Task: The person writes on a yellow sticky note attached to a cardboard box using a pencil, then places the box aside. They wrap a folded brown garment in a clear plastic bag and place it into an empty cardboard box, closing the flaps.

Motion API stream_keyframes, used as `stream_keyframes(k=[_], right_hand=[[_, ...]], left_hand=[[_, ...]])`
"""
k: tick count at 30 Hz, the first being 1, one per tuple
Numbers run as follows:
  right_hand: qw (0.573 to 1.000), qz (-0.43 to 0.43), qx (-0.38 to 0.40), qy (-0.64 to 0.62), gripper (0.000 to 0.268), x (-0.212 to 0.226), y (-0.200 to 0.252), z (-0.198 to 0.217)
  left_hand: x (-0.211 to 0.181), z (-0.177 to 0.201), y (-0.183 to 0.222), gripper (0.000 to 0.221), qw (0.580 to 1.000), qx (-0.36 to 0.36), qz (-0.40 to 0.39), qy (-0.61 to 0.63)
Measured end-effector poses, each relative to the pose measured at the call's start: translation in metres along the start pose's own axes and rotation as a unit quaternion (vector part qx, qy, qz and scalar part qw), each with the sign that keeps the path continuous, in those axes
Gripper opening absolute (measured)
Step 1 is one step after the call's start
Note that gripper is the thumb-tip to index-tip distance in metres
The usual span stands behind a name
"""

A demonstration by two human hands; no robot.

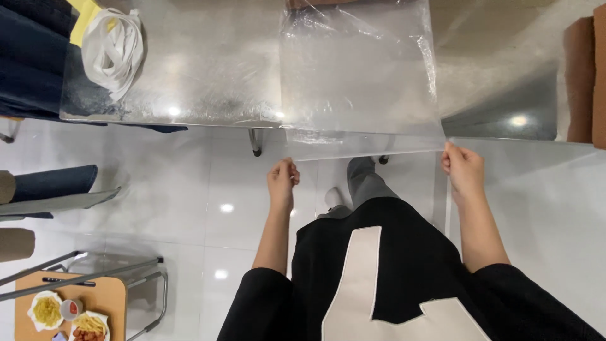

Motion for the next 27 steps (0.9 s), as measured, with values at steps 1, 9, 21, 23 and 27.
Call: stream_keyframes(k=[1, 9, 21, 23, 27], right_hand=[[1.0, 0.002, 0.005, 0.001, 0.032, -0.006, -0.004, 0.001], [0.927, -0.124, 0.121, 0.333, 0.037, 0.079, -0.003, 0.021], [0.986, 0.108, 0.034, 0.125, 0.042, 0.081, -0.169, -0.012], [0.988, 0.078, 0.019, 0.131, 0.039, 0.076, -0.19, -0.024], [0.978, 0.006, 0.008, 0.209, 0.035, 0.06, -0.224, -0.03]], left_hand=[[-0.009, 0.008, 0.006, 0.029, 1.0, -0.005, -0.002, 0.001], [-0.095, 0.026, -0.002, 0.045, 0.895, 0.089, 0.058, -0.433], [-0.126, -0.032, -0.133, 0.04, 0.923, 0.003, -0.086, -0.376], [-0.131, -0.038, -0.147, 0.042, 0.922, -0.002, -0.063, -0.383], [-0.12, -0.036, -0.197, 0.038, 0.918, -0.002, -0.009, -0.396]])
Point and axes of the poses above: each hand's wrist, its own y-axis away from the middle knuckle, its own z-axis out of the back of the hand, x = y × z, the point moved 2 cm from there along -y, towards the middle knuckle, and after that the axes turned 12 degrees about x, right-handed, at the moved point
